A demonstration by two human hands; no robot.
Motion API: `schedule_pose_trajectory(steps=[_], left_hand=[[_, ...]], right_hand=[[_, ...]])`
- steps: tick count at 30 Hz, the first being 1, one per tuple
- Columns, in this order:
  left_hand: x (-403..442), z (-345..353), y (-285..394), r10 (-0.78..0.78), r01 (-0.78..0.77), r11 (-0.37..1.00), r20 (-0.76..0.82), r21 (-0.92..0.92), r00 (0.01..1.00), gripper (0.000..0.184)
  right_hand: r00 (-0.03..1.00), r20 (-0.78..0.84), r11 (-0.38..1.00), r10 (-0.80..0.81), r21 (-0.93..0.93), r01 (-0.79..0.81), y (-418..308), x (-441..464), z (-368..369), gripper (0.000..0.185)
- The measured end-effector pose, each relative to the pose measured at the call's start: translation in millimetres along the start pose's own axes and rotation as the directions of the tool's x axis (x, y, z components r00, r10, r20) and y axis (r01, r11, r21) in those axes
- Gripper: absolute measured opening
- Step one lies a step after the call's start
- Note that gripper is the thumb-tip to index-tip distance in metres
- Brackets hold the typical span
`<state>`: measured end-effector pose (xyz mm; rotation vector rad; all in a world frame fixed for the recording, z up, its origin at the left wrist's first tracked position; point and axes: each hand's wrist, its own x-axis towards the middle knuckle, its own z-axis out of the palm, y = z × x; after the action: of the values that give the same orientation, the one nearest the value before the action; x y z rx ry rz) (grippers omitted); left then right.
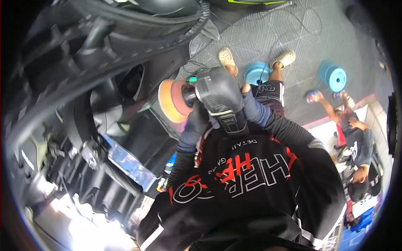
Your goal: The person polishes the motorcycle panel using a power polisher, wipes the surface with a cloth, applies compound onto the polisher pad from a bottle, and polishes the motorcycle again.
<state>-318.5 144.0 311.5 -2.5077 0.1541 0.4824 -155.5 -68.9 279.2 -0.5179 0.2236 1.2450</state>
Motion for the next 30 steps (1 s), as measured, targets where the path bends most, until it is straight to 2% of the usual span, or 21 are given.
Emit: schedule_pose_trajectory(steps=[1, 2, 3, 4, 5, 6, 7, 8, 10, 12, 13, 14, 15, 17, 20, 22, 26, 29, 30], left_hand=[[2, 1, 7, -0.09, 0.091, 0.914, 0.02, -0.396, 0.996, 0.062], [2, -1, 17, -0.149, 0.17, 0.67, 0.094, -0.723, 0.984, 0.052], [-4, -6, 25, -0.161, 0.257, 0.308, 0.216, -0.916, 0.963, 0.043], [-4, -10, 27, -0.123, 0.343, -0.106, 0.355, -0.933, 0.927, 0.037], [29, -7, 15, 0.065, 0.256, -0.058, 0.252, -0.965, 0.966, 0.028], [44, -12, 15, 0.127, 0.272, -0.116, 0.257, -0.955, 0.958, 0.029], [48, -17, 15, 0.133, 0.333, -0.204, 0.311, -0.921, 0.941, 0.03], [54, -23, 16, 0.15, 0.384, -0.273, 0.355, -0.882, 0.923, 0.031], [63, -24, 25, 0.182, 0.425, -0.362, 0.384, -0.829, 0.905, 0.033], [69, -23, 38, 0.213, 0.454, -0.419, 0.401, -0.786, 0.891, 0.035], [69, -25, 43, 0.226, 0.466, -0.44, 0.408, -0.768, 0.885, 0.037], [69, -27, 47, 0.236, 0.475, -0.458, 0.412, -0.751, 0.88, 0.038], [68, -30, 50, 0.247, 0.487, -0.475, 0.42, -0.733, 0.873, 0.04], [63, -35, 54, 0.261, 0.516, -0.494, 0.447, -0.7, 0.856, 0.042], [58, -37, 58, 0.271, 0.541, -0.52, 0.474, -0.66, 0.838, 0.047], [57, -34, 61, 0.261, 0.541, -0.543, 0.483, -0.642, 0.836, 0.05], [55, -28, 68, 0.235, 0.528, -0.591, 0.496, -0.61, 0.836, 0.056], [58, -28, 74, 0.218, 0.486, -0.634, 0.465, -0.601, 0.858, 0.061], [60, -30, 75, 0.212, 0.467, -0.645, 0.446, -0.605, 0.87, 0.063]], right_hand=[[1.0, -0.024, 0.999, -0.018, 0.027, 0.019, -2, 14, -6, 0.096], [0.986, 0.165, 0.957, 0.007, -0.287, 0.041, -13, 26, -14, 0.081], [0.943, 0.318, 0.822, 0.102, -0.56, 0.1, -21, 28, -15, 0.067], [0.955, 0.285, 0.844, 0.087, -0.531, 0.082, -46, 24, 8, 0.067], [0.907, 0.129, 0.407, 0.4, -0.912, -0.049, -87, 25, 36, 0.061], [0.8, -0.176, -0.188, 0.573, -0.979, -0.08, -109, 25, 41, 0.056], [0.916, 0.012, -0.126, 0.401, -0.99, 0.068, -87, 16, 14, 0.048], [0.912, 0.001, -0.101, 0.409, -0.994, 0.046, -92, 19, 5, 0.048], [0.857, -0.099, -0.15, 0.505, -0.988, -0.026, -103, 60, -34, 0.044], [0.926, -0.055, -0.244, 0.373, -0.969, 0.041, -69, 151, -116, 0.043], [0.979, -0.018, -0.323, 0.202, -0.945, 0.05, -36, 220, -175, 0.039], [0.951, 0.206, -0.381, -0.229, -0.918, 0.107, -8, 267, -212, 0.02], [0.865, 0.247, -0.375, -0.437, -0.924, 0.074, 2, 312, -222, 0.02], [0.745, 0.218, -0.361, -0.63, -0.932, -0.032, 6, 392, -216, 0.02], [0.611, 0.197, -0.346, -0.767, -0.928, -0.135, -1, 482, -214, 0.02], [0.559, 0.181, -0.345, -0.809, -0.917, -0.202, -12, 531, -218, 0.02], [0.561, 0.157, -0.376, -0.813, -0.877, -0.299, -20, 587, -234, 0.02], [0.614, 0.182, -0.43, -0.768, -0.857, -0.284, -10, 583, -241, 0.02], [0.587, 0.22, -0.472, -0.779, -0.822, -0.319, -4, 578, -244, 0.02]])
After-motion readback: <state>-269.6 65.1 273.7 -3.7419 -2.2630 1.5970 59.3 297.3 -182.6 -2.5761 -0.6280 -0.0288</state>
